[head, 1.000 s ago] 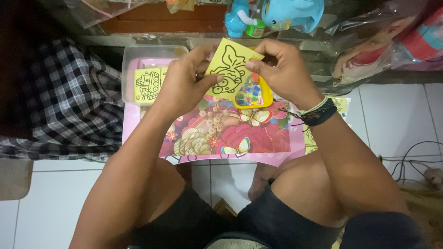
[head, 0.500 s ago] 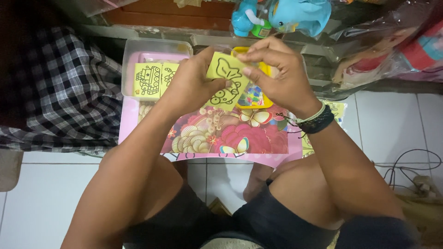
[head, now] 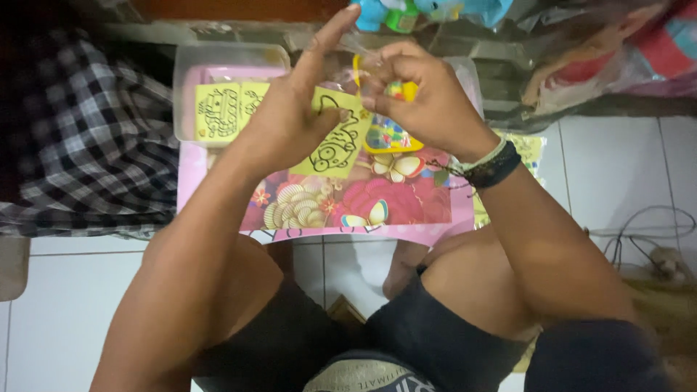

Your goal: The person sits on the floor and packs small, yellow, cartoon-themed sticker sheets into clear plastic bags. They pick up each sheet, place it inside a bag, and then set the packaged item aside on the floor.

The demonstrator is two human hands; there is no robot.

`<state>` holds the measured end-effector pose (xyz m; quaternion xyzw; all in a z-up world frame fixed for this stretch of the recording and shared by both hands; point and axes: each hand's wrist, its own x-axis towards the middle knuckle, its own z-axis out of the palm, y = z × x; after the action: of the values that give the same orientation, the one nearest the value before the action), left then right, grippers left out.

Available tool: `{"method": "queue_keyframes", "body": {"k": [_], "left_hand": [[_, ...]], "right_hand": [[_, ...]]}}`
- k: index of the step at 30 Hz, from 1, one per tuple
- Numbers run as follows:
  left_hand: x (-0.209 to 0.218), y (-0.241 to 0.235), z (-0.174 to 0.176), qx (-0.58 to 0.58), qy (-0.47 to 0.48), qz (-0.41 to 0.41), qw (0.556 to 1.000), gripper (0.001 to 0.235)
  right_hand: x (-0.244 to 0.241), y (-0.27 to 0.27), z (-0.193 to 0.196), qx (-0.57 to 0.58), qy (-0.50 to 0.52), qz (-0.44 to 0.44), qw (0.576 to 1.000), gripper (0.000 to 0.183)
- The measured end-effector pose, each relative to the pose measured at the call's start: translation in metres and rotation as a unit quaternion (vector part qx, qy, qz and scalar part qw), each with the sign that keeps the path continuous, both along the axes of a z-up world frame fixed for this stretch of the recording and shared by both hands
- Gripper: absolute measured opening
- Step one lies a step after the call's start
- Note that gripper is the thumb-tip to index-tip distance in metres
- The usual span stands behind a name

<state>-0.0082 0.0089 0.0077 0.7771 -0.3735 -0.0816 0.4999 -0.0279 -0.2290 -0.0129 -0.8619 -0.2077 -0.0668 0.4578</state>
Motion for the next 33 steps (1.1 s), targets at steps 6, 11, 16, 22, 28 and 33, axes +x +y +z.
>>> {"method": "queue_keyframes", "body": {"k": [6,11,16,22,28,33], "left_hand": [[0.008,-0.003,-0.016,0.02,-0.133,-0.052,0.989,0.091],[0.025,-0.003,-0.044,0.047,-0.156,0.011,0.987,0.045],[0.027,0.005,-0.038,0.079,-0.111,0.048,0.989,0.04],[0.029,0.007,-0.04,0.126,-0.089,0.084,0.984,0.048],[0.031,0.006,-0.042,0.144,-0.065,0.087,0.984,0.045],[0.04,0.011,-0.044,0.124,-0.063,0.083,0.987,0.046]], "right_hand": [[0.003,-0.003,-0.006,-0.041,-0.021,0.011,0.999,0.012],[0.007,-0.009,-0.01,0.008,-0.008,0.004,1.0,0.008],[0.028,-0.031,-0.042,0.029,-0.027,-0.044,0.998,0.012],[0.046,-0.058,-0.121,-0.304,0.038,-0.057,0.95,0.009],[0.053,-0.048,-0.162,-0.636,0.104,-0.011,0.765,0.032],[0.059,-0.038,-0.169,-0.611,0.12,-0.019,0.782,0.018]]}}
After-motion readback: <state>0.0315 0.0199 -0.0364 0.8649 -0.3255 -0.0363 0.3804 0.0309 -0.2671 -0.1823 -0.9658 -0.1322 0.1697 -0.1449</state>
